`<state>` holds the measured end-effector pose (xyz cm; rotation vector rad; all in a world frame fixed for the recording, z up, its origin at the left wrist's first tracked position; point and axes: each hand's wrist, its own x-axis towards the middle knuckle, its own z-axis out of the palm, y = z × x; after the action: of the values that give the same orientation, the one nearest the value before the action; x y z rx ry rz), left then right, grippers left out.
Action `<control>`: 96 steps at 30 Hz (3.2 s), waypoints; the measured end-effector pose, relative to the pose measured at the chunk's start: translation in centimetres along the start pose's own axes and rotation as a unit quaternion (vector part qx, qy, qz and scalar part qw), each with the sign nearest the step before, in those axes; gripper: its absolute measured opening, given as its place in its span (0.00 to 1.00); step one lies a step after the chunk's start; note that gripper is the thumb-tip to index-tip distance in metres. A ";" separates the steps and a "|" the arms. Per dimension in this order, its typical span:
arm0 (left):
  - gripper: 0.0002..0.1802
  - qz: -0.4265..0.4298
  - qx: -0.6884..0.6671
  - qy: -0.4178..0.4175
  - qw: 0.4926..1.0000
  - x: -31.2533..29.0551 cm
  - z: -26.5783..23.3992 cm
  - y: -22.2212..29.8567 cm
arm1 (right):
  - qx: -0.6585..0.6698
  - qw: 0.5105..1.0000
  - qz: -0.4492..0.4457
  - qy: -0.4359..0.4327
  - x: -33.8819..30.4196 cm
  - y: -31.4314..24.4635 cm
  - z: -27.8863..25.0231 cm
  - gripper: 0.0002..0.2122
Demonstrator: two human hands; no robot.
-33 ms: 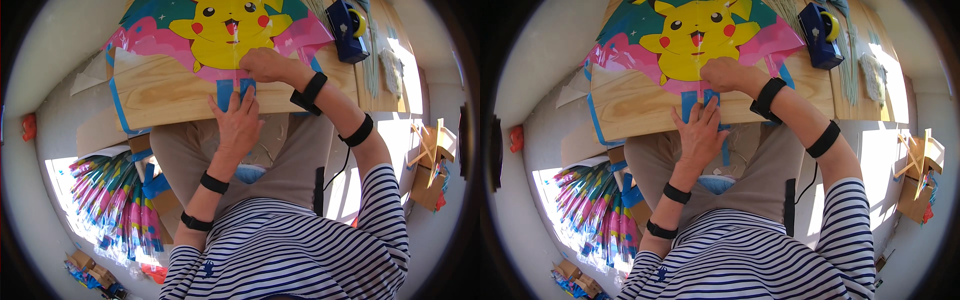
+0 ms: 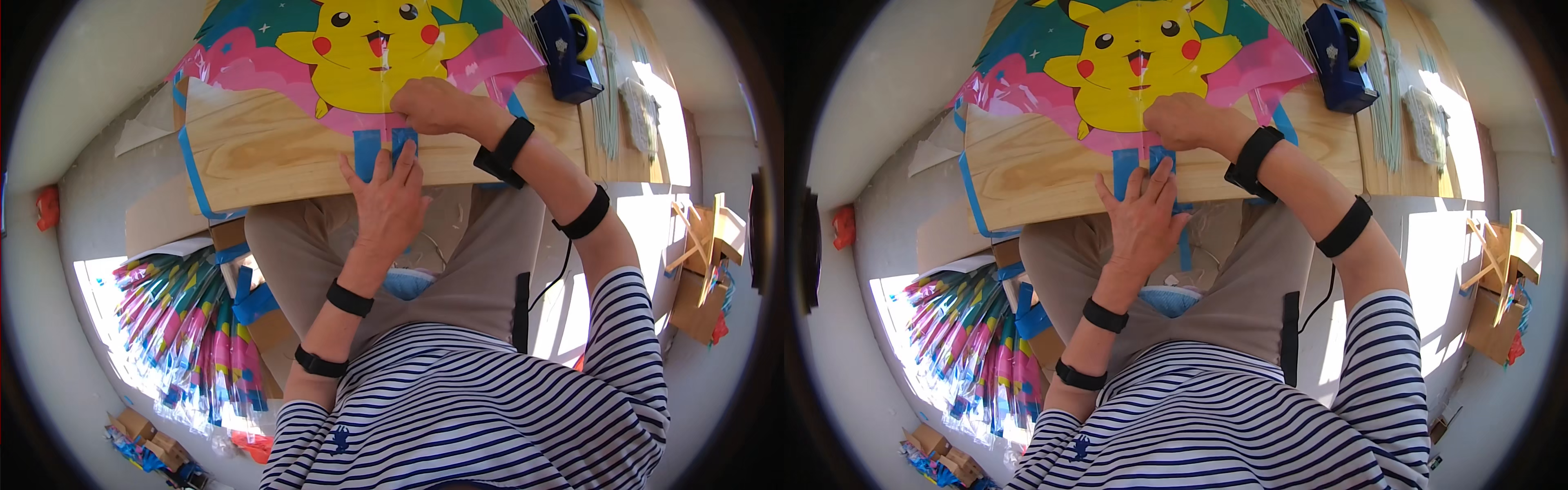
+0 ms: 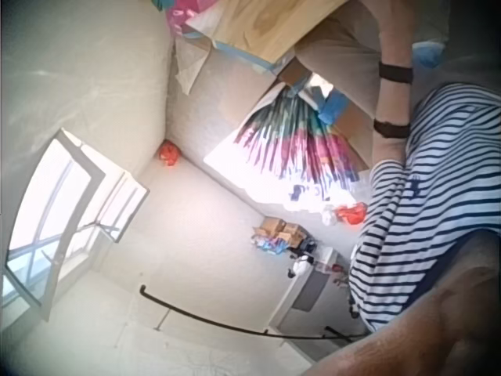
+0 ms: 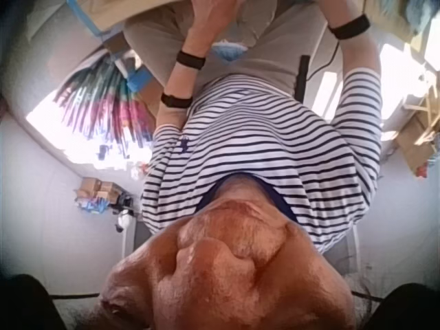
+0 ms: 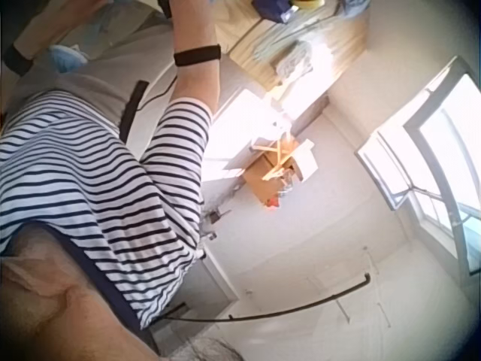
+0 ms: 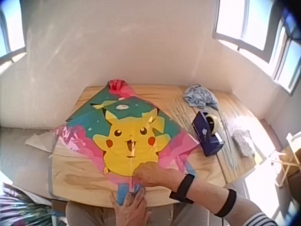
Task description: Applying decorative blue tape to the edges and center of Pikachu-themed plastic kites at an assembly station.
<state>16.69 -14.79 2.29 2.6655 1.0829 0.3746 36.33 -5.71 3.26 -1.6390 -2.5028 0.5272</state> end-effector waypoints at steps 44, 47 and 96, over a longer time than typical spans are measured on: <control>0.37 0.029 0.023 0.009 0.999 -0.9 0.4 0.2 | 0.118 0.941 0.291 0.129 -1.7 -1.0 2.6 0.12; 0.38 0.027 0.014 0.027 0.999 -0.9 0.4 0.2 | 0.116 0.938 0.296 0.140 -2.1 -1.9 2.7 0.12; 0.23 0.030 -0.093 0.090 0.991 2.6 -7.9 -9.5 | 0.014 0.924 0.318 0.212 -0.6 -4.9 1.8 0.04</control>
<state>9.80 -5.29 7.13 2.5406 0.9643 0.7052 31.84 -8.42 3.28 -2.2537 -1.6315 0.2101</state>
